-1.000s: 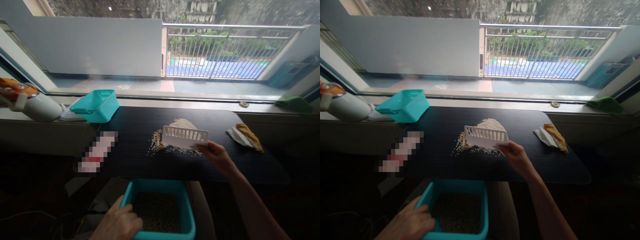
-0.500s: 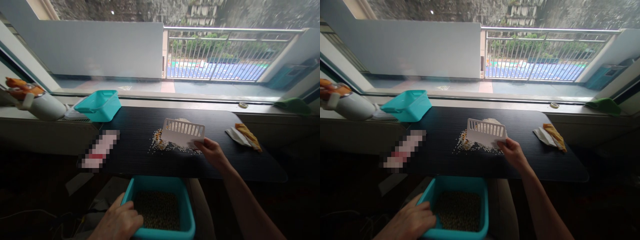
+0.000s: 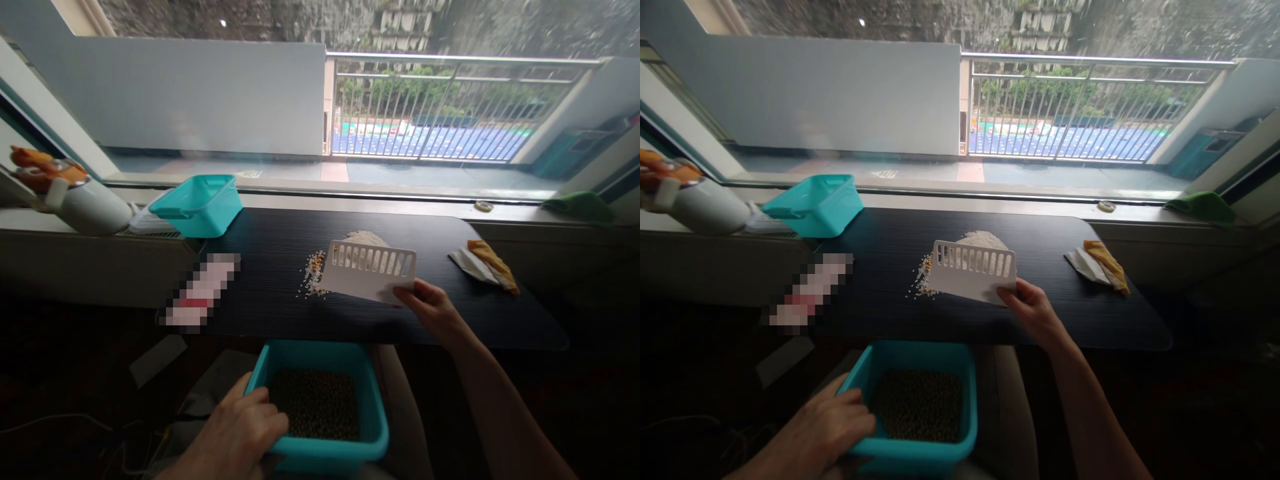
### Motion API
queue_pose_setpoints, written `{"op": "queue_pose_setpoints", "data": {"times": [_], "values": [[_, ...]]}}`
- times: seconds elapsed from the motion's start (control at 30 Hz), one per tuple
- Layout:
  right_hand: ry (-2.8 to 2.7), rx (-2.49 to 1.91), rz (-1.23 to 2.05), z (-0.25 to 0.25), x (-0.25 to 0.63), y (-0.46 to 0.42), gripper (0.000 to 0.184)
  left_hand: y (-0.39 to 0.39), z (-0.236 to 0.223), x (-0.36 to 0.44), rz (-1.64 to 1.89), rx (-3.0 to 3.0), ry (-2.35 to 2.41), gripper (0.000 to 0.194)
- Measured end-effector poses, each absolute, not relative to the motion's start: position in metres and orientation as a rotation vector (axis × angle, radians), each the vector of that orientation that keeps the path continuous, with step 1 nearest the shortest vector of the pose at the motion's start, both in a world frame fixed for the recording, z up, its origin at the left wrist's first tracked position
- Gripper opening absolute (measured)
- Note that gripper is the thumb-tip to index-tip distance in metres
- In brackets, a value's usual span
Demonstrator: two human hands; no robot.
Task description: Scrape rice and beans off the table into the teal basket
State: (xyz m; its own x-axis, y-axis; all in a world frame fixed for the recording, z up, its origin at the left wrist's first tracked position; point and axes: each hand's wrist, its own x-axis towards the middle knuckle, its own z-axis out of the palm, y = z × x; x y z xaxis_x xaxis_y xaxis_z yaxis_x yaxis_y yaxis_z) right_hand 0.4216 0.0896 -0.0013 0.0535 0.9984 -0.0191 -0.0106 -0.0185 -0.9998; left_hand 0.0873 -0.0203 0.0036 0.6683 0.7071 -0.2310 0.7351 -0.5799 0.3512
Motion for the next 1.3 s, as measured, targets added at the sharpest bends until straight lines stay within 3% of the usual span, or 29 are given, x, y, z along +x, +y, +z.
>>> {"op": "queue_pose_setpoints", "data": {"times": [0.23, 0.93, 1.3], "values": [[-1.147, -1.276, 1.087, -0.010, 0.418, 0.086, 0.046, -0.022, 0.001, 0.090, -0.174, 2.450, 1.166, 0.015], [-1.176, -1.273, 0.840, -0.033, 0.413, 0.049, 0.034, -0.023, -0.013, 0.088, -0.100, 2.517, 1.202, 0.016], [-1.308, -1.250, 0.939, -0.038, 0.414, 0.052, 0.036, -0.022, -0.021, 0.085, -0.035, 2.517, 1.177, 0.017]]}}
